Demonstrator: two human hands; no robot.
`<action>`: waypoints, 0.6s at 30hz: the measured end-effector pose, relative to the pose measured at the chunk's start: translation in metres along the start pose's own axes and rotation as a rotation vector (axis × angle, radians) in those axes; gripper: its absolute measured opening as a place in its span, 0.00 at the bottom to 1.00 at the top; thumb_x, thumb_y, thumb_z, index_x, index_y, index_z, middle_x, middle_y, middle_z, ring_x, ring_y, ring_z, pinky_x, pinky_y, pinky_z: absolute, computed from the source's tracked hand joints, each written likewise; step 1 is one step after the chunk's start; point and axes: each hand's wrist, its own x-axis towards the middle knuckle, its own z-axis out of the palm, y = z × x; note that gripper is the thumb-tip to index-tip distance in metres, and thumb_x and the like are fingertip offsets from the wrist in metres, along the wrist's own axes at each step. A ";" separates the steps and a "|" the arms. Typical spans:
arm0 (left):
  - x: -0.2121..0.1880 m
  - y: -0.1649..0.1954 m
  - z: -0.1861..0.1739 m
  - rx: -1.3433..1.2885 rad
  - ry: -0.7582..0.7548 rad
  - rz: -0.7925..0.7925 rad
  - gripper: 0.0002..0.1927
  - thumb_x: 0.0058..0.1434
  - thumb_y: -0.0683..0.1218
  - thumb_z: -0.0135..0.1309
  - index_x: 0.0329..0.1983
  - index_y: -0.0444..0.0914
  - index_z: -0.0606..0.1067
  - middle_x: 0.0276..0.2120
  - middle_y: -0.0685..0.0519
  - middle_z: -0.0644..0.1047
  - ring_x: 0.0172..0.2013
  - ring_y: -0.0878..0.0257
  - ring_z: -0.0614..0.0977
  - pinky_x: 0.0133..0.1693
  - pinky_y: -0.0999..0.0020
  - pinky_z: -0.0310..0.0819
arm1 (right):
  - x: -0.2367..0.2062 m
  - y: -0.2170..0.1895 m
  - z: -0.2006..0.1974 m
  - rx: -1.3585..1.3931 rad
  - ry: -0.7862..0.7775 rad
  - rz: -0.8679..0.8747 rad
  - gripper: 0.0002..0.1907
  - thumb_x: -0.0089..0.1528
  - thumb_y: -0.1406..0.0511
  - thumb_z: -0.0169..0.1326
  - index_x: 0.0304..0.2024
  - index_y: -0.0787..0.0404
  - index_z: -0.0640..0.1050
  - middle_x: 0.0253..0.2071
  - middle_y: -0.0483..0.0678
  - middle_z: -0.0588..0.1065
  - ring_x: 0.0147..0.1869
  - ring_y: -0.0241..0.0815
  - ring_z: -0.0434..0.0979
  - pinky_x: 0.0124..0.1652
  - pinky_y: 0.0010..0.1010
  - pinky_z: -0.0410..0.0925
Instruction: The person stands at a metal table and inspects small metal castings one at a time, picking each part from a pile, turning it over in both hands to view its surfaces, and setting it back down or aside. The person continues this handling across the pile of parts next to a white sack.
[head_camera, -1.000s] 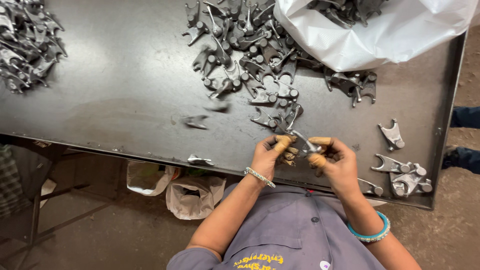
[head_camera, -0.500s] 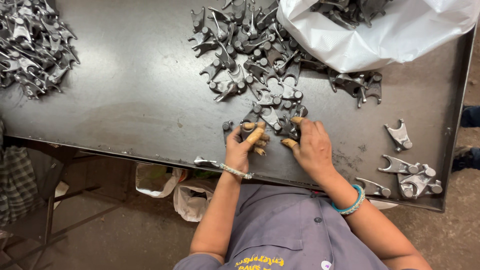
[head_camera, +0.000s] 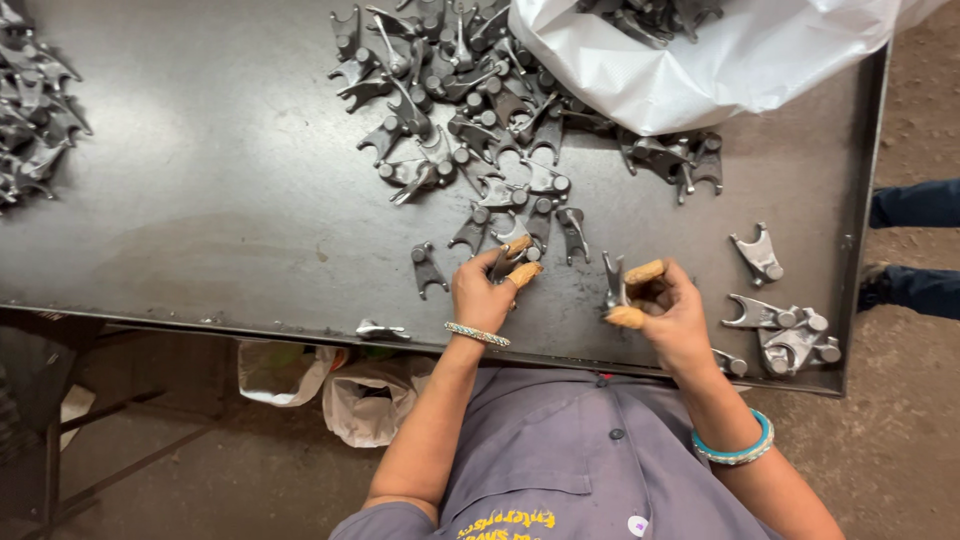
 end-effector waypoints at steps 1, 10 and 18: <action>-0.001 0.000 0.004 0.005 -0.018 -0.011 0.17 0.52 0.46 0.70 0.44 0.36 0.84 0.18 0.55 0.78 0.15 0.71 0.74 0.18 0.72 0.66 | 0.000 0.006 -0.009 0.236 -0.042 0.101 0.30 0.50 0.59 0.74 0.45 0.62 0.71 0.38 0.50 0.77 0.39 0.42 0.77 0.36 0.32 0.73; -0.012 -0.010 0.040 -0.211 -0.195 -0.048 0.16 0.56 0.45 0.68 0.46 0.35 0.84 0.26 0.56 0.82 0.19 0.73 0.77 0.19 0.76 0.69 | -0.003 0.044 -0.054 0.678 -0.071 0.352 0.31 0.53 0.51 0.68 0.49 0.63 0.75 0.38 0.49 0.77 0.37 0.41 0.77 0.30 0.23 0.68; -0.025 -0.018 0.052 -0.879 -0.361 -0.334 0.28 0.68 0.64 0.51 0.49 0.34 0.79 0.33 0.51 0.82 0.29 0.65 0.83 0.26 0.70 0.77 | 0.000 -0.003 -0.011 0.189 -0.134 0.018 0.21 0.57 0.65 0.69 0.48 0.66 0.77 0.41 0.48 0.78 0.42 0.39 0.78 0.38 0.28 0.73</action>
